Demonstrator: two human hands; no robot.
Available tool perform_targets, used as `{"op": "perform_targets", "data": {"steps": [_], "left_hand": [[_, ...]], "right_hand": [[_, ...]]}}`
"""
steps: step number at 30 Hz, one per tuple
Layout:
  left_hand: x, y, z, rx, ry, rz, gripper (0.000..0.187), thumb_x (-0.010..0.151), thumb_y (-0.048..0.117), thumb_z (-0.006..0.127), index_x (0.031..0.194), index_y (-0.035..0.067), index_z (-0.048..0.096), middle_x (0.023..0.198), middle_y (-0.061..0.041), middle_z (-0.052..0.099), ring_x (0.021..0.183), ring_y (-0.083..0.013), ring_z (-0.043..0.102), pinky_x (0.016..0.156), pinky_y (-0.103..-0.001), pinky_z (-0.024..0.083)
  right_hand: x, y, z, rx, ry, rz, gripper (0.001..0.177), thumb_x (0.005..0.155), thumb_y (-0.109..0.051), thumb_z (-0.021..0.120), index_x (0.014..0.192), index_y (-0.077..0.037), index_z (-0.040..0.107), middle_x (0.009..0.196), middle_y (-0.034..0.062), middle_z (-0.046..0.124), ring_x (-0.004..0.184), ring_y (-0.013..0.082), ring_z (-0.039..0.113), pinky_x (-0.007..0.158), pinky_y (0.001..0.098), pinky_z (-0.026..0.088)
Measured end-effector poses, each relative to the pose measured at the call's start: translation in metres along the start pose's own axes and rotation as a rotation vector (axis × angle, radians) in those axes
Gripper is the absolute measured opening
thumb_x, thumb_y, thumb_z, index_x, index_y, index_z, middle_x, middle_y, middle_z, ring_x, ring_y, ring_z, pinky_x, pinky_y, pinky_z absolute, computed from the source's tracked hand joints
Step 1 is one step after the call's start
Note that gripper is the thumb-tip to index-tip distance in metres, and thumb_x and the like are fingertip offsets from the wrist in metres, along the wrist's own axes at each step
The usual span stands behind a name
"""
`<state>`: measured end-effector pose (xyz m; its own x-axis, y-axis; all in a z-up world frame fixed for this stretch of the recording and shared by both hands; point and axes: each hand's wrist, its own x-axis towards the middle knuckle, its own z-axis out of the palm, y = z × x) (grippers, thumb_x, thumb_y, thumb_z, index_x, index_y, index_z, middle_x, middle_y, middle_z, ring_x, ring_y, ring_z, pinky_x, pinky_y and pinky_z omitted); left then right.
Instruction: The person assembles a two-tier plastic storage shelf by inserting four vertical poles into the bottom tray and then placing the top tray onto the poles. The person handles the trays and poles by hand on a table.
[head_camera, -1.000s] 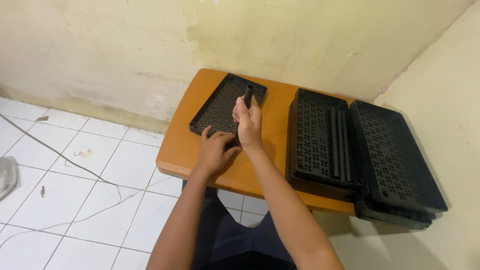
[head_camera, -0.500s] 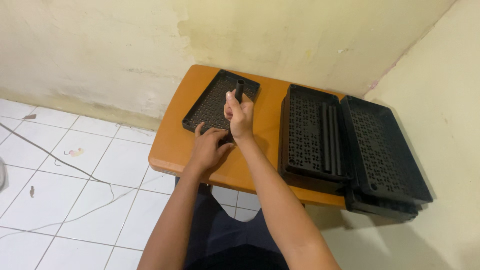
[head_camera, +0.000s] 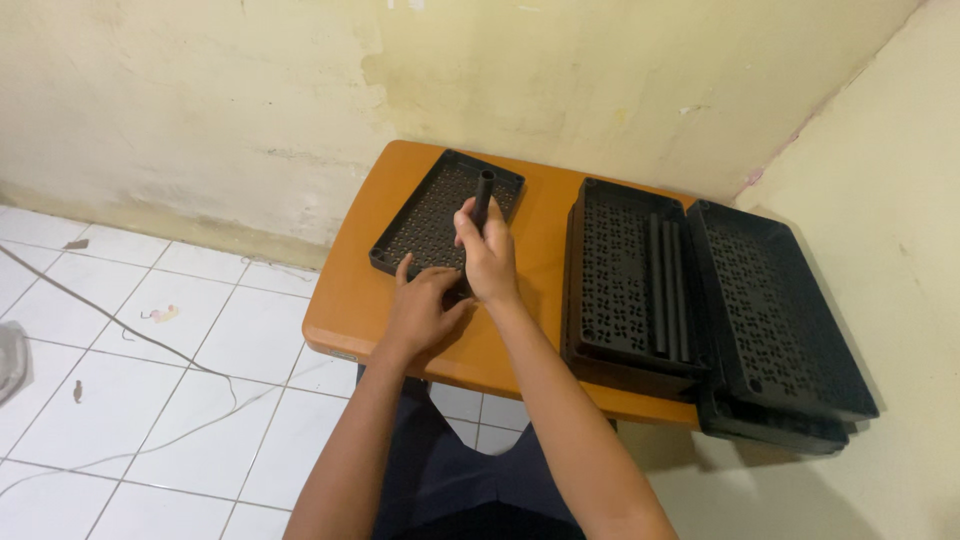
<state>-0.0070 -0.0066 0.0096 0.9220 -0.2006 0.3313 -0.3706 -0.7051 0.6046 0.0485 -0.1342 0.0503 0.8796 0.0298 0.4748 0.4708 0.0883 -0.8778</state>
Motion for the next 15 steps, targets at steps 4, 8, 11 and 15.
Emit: {"op": "perform_targets", "data": {"steps": [4,8,11,15], "left_hand": [[0.0,0.003,-0.002,-0.085,0.227,0.13,0.044,0.078,0.024,0.079,0.116,0.003,0.07,0.117,-0.015,0.071,0.116,-0.0306,0.064,0.12,-0.063,0.008],[-0.011,0.012,-0.004,-0.128,0.483,0.169,0.027,0.086,0.011,0.072,0.112,0.004,0.071,0.113,-0.014,0.071,0.114,-0.0323,0.065,0.116,-0.056,0.029],[-0.023,0.032,-0.001,-0.259,0.554,0.107,0.016,0.09,0.002,0.067,0.106,0.004,0.071,0.103,-0.012,0.071,0.1,-0.0288,0.069,0.097,-0.042,0.05],[-0.035,0.066,0.001,-0.433,0.464,0.111,0.011,0.092,-0.004,0.064,0.099,0.0,0.071,0.092,-0.012,0.073,0.087,-0.0237,0.074,0.077,-0.031,0.055]], "right_hand": [[-0.025,-0.012,-0.016,-0.038,0.031,0.0,0.041,0.095,-0.006,0.065,0.132,-0.005,0.048,0.118,0.0059,0.054,0.109,0.0168,0.055,0.098,0.0342,0.046],[-0.06,-0.035,-0.037,0.015,0.06,0.039,0.049,0.092,-0.003,0.062,0.139,-0.006,0.046,0.135,0.0098,0.053,0.133,0.0218,0.051,0.117,0.0375,0.039],[-0.089,-0.059,-0.053,0.073,0.039,0.214,0.042,0.092,-0.003,0.06,0.133,-0.006,0.05,0.131,0.0092,0.057,0.13,0.0216,0.055,0.116,0.0366,0.041],[-0.119,-0.09,-0.07,0.151,-0.046,0.261,0.03,0.094,-0.002,0.06,0.124,-0.002,0.058,0.121,0.0106,0.062,0.121,0.0218,0.061,0.11,0.0365,0.047]]}}
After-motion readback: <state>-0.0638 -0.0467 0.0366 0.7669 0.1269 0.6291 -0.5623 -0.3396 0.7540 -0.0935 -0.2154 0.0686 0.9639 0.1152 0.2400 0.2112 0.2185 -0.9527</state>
